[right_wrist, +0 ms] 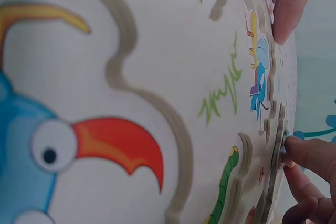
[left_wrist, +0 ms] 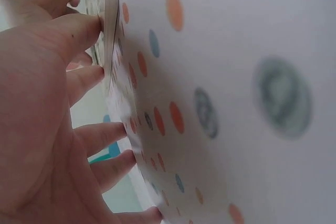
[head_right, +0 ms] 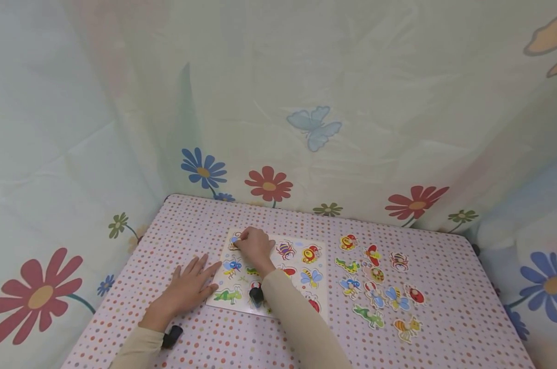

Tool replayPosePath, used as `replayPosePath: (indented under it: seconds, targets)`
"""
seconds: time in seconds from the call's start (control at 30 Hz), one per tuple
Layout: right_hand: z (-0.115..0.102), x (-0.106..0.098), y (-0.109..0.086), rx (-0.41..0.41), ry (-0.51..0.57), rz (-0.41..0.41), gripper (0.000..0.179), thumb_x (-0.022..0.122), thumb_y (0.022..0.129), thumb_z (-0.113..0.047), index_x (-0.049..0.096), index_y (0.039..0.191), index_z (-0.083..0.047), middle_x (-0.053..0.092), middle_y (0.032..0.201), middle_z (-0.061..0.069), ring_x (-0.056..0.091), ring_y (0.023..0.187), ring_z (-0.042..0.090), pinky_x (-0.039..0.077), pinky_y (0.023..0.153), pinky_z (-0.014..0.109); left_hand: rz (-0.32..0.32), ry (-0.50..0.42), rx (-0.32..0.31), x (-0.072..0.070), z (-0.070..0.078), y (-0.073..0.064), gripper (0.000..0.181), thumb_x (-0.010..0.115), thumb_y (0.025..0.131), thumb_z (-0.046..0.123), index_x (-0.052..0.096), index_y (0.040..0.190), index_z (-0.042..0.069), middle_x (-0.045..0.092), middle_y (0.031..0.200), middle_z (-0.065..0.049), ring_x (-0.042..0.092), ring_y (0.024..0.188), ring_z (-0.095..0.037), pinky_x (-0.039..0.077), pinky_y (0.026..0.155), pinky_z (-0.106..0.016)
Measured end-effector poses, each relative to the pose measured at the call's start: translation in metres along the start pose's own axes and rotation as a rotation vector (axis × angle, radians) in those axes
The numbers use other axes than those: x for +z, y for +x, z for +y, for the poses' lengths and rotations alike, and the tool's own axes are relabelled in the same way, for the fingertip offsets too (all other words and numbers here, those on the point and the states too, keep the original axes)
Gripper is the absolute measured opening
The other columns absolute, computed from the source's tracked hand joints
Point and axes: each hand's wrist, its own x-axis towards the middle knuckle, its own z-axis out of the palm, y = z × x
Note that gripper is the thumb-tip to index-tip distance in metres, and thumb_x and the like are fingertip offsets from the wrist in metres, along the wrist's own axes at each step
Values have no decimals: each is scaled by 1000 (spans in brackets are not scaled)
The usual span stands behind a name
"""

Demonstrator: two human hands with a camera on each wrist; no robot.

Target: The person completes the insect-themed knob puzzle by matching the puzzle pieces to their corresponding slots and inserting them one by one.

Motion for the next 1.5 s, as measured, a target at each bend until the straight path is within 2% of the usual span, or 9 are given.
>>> replayPosePath:
  seconds: [0.17, 0.43, 0.77, 1.0, 1.2, 1.27, 1.37, 1.43, 1.5]
  targets:
    - [2, 1, 0, -4, -10, 3, 18, 83, 83, -27, 69, 79, -17, 63, 71, -8, 56, 71, 17, 35, 89, 56, -2, 3, -3, 1, 0, 0, 59, 54, 101, 46, 39, 155, 27, 23, 163, -16, 19, 148, -42, 11, 111, -74]
    - [4, 1, 1, -26, -5, -11, 15, 83, 83, -27, 70, 81, -18, 66, 75, -10, 58, 76, 17, 34, 93, 57, -11, 0, -8, 2, 1, 0, 59, 54, 101, 46, 39, 156, 28, 22, 163, -16, 18, 148, -42, 10, 112, -73]
    - [4, 2, 0, -41, -43, -8, 14, 82, 83, -28, 72, 82, -18, 65, 73, -9, 57, 75, 18, 36, 91, 57, -3, -8, -2, 0, 3, -1, 59, 54, 102, 44, 40, 155, 25, 23, 163, -17, 18, 148, -43, 10, 111, -74]
    - [1, -4, -3, -16, -18, -36, 10, 79, 85, -25, 70, 85, -20, 66, 78, -9, 61, 84, 19, 33, 96, 58, 10, -6, 5, -3, 6, -4, 58, 55, 102, 43, 42, 154, 23, 25, 161, -19, 21, 147, -44, 13, 110, -74]
    - [0, -17, -9, -66, 26, -30, 10, 78, 87, -24, 73, 92, -16, 63, 71, -7, 57, 72, 16, 34, 96, 63, 10, -5, 5, -2, 5, -4, 58, 55, 102, 43, 42, 154, 23, 25, 162, -19, 21, 147, -44, 13, 111, -74]
    - [0, -23, -12, -86, 38, -24, 14, 79, 87, -25, 74, 95, -14, 62, 69, -6, 55, 66, 15, 37, 91, 59, 4, -9, 2, -1, 4, -3, 58, 54, 102, 44, 41, 155, 24, 24, 162, -18, 20, 147, -43, 12, 111, -74]
    - [2, -33, -15, -127, 53, -15, 18, 79, 88, -25, 75, 99, -12, 57, 63, -3, 51, 56, 15, 44, 72, 45, 0, -9, -4, 0, 2, -2, 58, 54, 102, 45, 40, 155, 25, 23, 163, -17, 18, 148, -43, 11, 111, -73]
    - [5, -39, -16, -153, 50, -3, 19, 78, 89, -25, 75, 101, -12, 53, 59, -3, 46, 50, 14, 40, 57, 36, -4, -1, -10, 1, 2, -2, 59, 53, 102, 46, 39, 155, 26, 22, 163, -16, 17, 148, -42, 10, 112, -73]
    - [8, -46, -18, -179, 53, 9, 19, 77, 90, -24, 75, 103, -11, 50, 58, -2, 42, 47, 14, 34, 48, 31, -3, 3, -11, 1, 1, -1, 59, 53, 102, 46, 39, 156, 27, 22, 163, -16, 17, 148, -42, 10, 112, -73]
